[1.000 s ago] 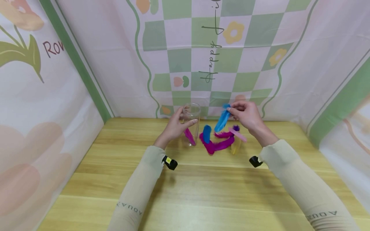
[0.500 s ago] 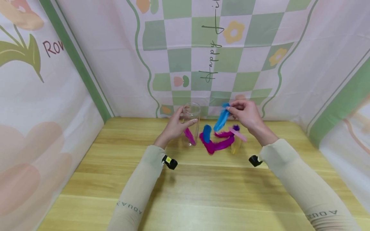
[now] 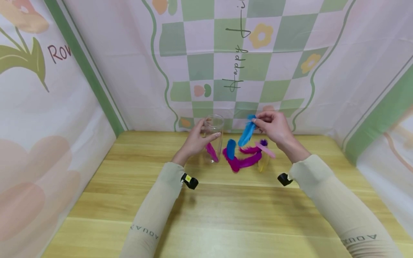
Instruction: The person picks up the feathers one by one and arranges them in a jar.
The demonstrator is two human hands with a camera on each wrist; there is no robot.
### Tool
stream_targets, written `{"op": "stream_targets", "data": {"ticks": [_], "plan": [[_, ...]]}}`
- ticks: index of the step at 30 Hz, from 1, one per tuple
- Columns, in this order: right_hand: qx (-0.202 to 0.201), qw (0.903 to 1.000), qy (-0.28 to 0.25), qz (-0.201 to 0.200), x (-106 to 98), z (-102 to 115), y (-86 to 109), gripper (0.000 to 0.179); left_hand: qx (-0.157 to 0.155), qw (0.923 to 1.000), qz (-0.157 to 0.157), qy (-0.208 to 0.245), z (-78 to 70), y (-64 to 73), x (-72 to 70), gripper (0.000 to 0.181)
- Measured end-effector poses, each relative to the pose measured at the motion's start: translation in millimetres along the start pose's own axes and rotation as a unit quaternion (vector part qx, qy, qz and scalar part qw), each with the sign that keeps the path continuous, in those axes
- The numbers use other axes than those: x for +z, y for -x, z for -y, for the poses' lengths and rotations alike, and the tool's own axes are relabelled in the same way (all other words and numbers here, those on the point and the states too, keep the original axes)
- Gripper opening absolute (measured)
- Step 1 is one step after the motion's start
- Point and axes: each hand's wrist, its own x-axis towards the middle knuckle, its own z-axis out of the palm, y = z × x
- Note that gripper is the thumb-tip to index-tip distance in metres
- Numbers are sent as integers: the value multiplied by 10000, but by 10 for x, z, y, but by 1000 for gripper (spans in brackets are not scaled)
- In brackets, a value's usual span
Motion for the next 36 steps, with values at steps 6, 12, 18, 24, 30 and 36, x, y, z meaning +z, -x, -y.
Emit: {"op": "stream_targets", "data": {"ticks": [6,12,18,24,30,36], "plan": [[-14,10000,31,-20,5,20,2,31,17,10000,3,29,-3,5,2,80],[23,10000,1,-21,7,36,2,31,19,10000,10,-24,17,-4,3,80],[3,10000,11,-5,6,52,0,31,56,10000,4,-30,23,-2,5,80],[17,10000,97,-13,3,66,-4,32,77,10000,-3,-18,30,-10,8,80],[74,10000,56,6,4,66,-12,34,88,9999,-8,-49,27,-11,6,80],[87,9999,49,25,5,64,-22,34,87,10000,12,-32,16,0,2,80]]}}
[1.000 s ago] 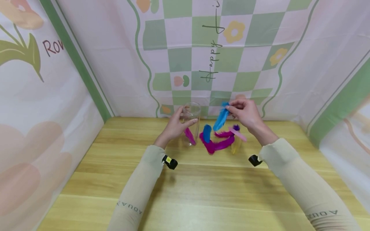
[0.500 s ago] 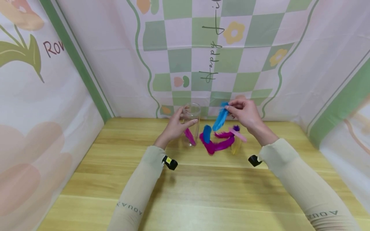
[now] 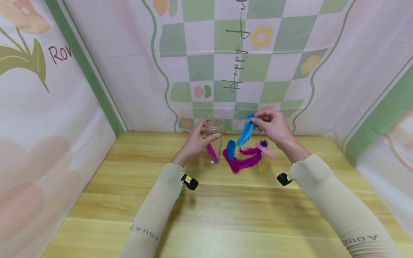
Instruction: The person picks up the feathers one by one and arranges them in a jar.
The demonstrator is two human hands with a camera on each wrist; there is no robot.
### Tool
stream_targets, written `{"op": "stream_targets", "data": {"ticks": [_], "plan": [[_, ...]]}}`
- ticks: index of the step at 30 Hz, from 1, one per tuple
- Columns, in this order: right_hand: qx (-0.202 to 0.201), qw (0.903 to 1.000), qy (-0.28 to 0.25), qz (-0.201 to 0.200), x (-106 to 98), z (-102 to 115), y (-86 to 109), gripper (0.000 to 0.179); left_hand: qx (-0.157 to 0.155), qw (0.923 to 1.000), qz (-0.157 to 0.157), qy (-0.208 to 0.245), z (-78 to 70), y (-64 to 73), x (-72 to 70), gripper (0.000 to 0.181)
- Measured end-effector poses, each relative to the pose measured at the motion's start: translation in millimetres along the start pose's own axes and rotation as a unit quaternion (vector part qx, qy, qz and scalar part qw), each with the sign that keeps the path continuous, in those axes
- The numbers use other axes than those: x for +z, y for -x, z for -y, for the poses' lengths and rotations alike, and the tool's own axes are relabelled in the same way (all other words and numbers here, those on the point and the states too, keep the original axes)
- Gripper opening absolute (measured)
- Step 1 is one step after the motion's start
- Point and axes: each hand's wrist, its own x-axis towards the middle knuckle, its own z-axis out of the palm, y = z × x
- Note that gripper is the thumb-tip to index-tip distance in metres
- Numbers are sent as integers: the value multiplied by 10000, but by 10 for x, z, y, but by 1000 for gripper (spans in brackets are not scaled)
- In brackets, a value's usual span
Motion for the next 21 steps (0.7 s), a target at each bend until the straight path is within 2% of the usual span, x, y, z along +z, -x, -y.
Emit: {"op": "stream_targets", "data": {"ticks": [21], "plan": [[69,10000,-47,-47,8,69,-2,32,-41,9999,-60,-69,4,-3,8,79]]}}
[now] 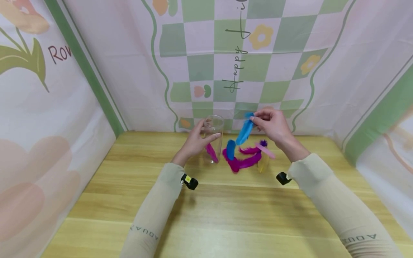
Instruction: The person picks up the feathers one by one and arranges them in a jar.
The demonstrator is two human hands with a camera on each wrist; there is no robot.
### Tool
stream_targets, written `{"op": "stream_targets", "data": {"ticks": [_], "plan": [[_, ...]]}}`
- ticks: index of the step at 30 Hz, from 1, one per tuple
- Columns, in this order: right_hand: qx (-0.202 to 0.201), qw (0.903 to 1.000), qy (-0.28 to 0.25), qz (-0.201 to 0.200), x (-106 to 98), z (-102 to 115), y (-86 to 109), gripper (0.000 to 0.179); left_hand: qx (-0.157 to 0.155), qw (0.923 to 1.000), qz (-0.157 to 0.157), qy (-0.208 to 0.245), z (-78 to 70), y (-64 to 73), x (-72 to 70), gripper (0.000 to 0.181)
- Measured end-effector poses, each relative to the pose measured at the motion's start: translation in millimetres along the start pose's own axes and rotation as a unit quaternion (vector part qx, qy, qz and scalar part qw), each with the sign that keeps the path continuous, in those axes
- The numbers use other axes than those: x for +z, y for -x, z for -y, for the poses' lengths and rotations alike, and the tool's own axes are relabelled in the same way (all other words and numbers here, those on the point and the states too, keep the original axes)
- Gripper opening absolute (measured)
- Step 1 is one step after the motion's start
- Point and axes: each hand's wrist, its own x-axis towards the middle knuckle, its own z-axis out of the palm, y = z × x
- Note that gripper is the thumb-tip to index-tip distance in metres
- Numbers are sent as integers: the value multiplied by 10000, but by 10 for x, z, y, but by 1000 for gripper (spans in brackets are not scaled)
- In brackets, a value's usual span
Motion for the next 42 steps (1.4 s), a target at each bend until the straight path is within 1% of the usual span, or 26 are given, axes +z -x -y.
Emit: {"op": "stream_targets", "data": {"ticks": [10,19,23,34,42], "plan": [[4,10000,24,52,11,26,3,33,24,10000,35,68,-2,-4,-3,80],[-90,9999,-38,-54,16,57,-12,30,37,10000,25,89,-36,-14,-17,78],[-119,9998,-97,-82,31,68,-3,28,48,10000,15,49,-29,-18,-22,75],[-174,9997,-90,-131,48,60,17,28,35,10000,46,59,-23,-12,-22,78],[-189,9996,-192,-101,51,47,13,28,8,10000,47,34,7,-9,-6,80]]}}
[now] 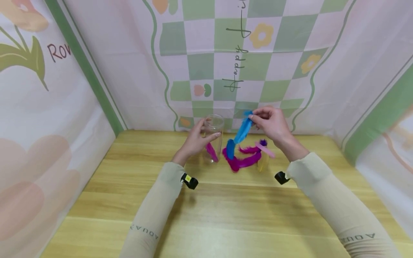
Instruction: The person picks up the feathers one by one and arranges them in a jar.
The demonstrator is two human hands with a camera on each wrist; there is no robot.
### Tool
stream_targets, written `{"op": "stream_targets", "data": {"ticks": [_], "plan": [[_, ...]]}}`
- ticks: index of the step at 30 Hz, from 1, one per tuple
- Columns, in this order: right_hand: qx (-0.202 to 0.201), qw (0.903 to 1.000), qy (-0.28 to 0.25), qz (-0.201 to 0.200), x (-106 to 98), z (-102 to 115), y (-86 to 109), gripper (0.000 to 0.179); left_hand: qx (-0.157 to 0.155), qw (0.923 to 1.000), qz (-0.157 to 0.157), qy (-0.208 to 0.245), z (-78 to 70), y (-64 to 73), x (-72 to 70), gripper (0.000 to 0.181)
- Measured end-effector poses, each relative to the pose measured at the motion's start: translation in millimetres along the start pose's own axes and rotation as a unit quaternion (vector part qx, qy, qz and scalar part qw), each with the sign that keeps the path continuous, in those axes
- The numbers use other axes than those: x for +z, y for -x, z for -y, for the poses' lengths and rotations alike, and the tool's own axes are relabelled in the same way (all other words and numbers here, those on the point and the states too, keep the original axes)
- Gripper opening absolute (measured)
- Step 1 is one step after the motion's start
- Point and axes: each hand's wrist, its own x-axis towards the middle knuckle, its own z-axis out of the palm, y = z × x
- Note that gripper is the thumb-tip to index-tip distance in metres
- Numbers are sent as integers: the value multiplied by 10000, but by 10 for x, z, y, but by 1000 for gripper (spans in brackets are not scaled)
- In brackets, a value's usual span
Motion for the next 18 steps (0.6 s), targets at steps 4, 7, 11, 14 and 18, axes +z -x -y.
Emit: {"op": "stream_targets", "data": {"ticks": [4,7,11,14,18], "plan": [[23,10000,-39,-1,15,11,4,26,-9,10000,-4,-7,4,14,3,80],[69,10000,-64,-7,31,18,4,25,-7,10000,2,14,2,23,5,78],[89,9999,-83,0,42,29,2,25,2,10000,8,28,1,24,5,79],[64,9999,-106,19,41,39,-2,28,15,10000,6,33,-3,23,3,80],[38,9999,-124,14,43,64,-10,29,17,10000,-13,25,-13,17,1,79]]}}
